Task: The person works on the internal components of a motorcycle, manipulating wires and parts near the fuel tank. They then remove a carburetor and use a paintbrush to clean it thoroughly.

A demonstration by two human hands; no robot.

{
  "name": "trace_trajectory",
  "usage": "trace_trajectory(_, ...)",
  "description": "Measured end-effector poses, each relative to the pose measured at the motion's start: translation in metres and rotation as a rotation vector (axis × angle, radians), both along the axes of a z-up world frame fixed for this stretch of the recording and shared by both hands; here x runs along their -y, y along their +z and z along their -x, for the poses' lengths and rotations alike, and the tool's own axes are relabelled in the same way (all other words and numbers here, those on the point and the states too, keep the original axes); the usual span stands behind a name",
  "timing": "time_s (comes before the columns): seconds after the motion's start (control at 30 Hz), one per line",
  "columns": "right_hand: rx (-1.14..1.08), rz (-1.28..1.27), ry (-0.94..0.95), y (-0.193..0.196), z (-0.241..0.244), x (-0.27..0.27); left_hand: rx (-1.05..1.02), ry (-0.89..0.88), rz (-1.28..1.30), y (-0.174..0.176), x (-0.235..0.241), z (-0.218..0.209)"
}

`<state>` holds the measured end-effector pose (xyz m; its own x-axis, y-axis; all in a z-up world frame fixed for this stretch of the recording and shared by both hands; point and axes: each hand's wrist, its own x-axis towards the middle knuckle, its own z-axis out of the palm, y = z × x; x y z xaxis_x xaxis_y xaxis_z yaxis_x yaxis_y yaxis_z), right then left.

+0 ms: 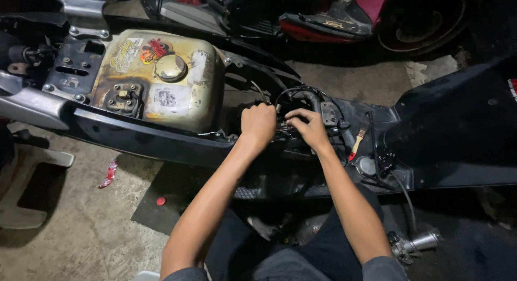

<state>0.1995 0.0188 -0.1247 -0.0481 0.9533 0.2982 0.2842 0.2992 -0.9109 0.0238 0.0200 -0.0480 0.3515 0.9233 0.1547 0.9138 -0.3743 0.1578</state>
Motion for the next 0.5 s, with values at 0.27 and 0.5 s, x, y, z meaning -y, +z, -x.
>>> trace_trajectory(0.27,0.007,0.036,-0.03,-0.005,-0.001,-0.007,-0.044,0.036,-0.075,-0.002,0.012,-0.006)
trace_trajectory(0.5,-0.022,0.043,-0.169,-0.017,-0.003,-0.015,-0.121,0.03,-0.138,-0.013,0.01,-0.013)
